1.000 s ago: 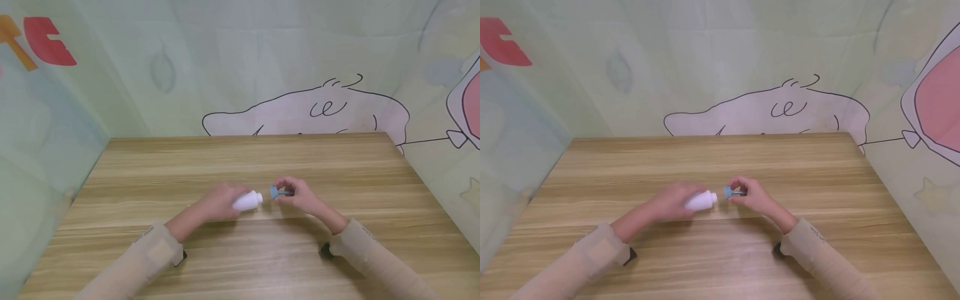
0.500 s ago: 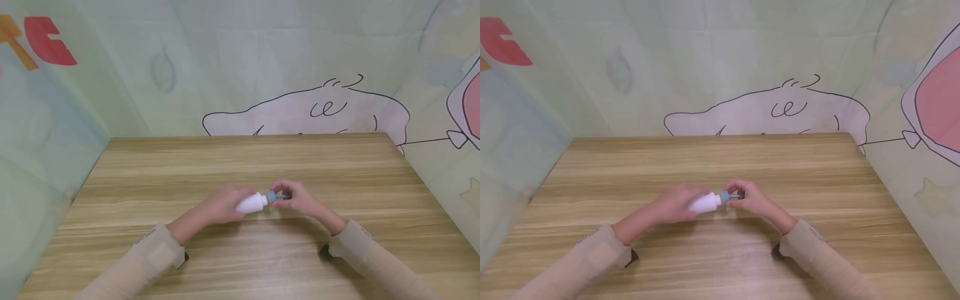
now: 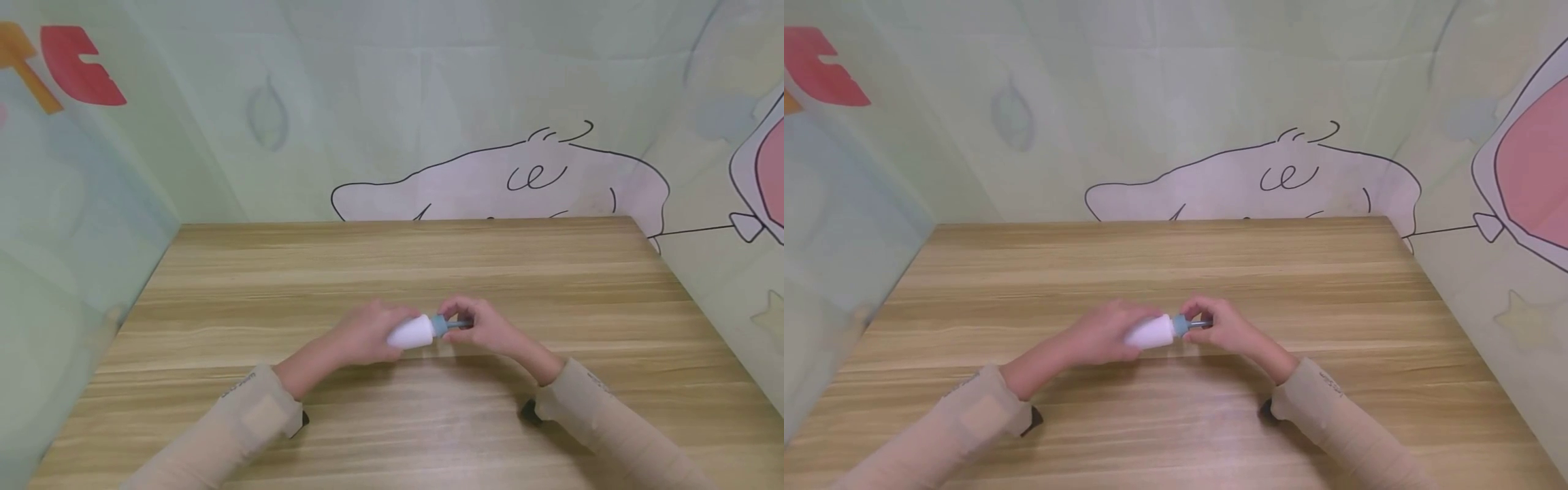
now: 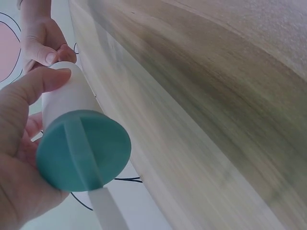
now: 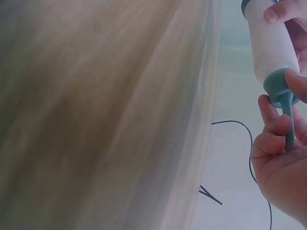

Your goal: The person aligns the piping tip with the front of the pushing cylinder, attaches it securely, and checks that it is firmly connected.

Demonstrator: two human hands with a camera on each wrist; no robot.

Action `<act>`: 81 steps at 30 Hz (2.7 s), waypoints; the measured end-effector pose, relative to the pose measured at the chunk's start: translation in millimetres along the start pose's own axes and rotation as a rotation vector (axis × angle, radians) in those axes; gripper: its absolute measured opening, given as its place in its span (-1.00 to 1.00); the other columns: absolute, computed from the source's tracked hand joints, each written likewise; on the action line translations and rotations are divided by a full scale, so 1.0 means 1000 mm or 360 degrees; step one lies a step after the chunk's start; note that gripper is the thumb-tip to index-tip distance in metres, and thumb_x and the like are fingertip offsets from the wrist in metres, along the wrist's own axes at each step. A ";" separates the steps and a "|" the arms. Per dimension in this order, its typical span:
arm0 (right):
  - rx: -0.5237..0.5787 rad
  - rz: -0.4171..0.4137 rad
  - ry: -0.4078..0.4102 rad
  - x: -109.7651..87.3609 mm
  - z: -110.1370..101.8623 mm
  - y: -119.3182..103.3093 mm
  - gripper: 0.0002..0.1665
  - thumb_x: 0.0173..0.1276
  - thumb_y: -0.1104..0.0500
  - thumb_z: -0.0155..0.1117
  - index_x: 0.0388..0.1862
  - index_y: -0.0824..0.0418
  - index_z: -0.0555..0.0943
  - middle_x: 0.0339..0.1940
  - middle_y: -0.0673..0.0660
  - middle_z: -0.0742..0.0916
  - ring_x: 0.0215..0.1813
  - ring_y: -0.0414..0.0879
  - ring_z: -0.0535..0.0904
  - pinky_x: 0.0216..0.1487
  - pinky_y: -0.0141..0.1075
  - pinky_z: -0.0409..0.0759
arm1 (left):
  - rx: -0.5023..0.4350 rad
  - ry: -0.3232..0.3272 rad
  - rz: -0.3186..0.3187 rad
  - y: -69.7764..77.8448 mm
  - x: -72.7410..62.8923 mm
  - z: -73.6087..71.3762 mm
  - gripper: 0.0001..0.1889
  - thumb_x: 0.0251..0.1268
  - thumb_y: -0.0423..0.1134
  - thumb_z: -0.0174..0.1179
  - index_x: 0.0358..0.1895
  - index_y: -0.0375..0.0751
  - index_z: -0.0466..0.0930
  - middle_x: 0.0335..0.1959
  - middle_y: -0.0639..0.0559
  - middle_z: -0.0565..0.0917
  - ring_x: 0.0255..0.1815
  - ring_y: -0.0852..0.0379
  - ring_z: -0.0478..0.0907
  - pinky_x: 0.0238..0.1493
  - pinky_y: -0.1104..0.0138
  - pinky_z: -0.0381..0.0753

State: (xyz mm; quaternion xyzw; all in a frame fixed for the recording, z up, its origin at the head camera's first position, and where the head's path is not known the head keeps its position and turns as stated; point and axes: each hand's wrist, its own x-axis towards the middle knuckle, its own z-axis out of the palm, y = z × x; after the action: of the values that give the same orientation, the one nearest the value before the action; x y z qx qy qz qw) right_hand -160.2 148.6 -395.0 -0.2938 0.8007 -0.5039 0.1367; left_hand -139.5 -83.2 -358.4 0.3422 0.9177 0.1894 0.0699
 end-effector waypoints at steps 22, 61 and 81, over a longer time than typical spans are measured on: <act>-0.0009 -0.0008 0.0020 -0.001 0.003 0.000 -0.65 0.00 0.32 0.32 -0.18 0.30 0.50 -0.35 0.19 0.62 -0.48 -0.27 0.43 -0.44 -0.45 0.48 | -0.0061 -0.0023 0.0025 0.000 0.001 0.000 -0.40 -0.17 -0.23 0.31 0.10 -0.14 0.42 -0.04 -0.01 0.59 -0.14 0.11 0.51 -0.19 0.27 0.50; -0.0098 -0.0006 0.0042 -0.003 0.002 -0.002 -0.63 0.09 0.21 0.28 -0.14 0.37 0.53 -0.23 0.27 0.68 -0.20 -0.06 0.60 -0.23 -0.42 0.55 | -0.0109 -0.0042 0.0045 -0.002 0.000 0.000 -0.39 -0.11 -0.21 0.28 0.15 -0.12 0.38 -0.03 0.03 0.58 -0.20 0.18 0.50 -0.23 0.34 0.49; -0.0181 -0.0084 0.0024 0.000 0.000 -0.005 -0.52 -0.01 0.24 0.37 -0.08 0.22 0.44 -0.25 0.09 0.61 -0.34 0.02 0.49 -0.33 -0.34 0.44 | -0.0099 0.0013 0.0066 -0.002 0.000 -0.002 -0.41 -0.12 -0.23 0.27 0.13 -0.16 0.40 -0.02 -0.02 0.58 -0.14 0.14 0.52 -0.18 0.30 0.52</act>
State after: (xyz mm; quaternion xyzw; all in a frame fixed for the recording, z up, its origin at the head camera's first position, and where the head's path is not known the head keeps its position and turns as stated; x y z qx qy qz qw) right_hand -158.9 146.9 -390.9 -0.3183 0.8209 -0.4633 0.1005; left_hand -141.5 -85.4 -357.0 0.3580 0.9044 0.2207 0.0728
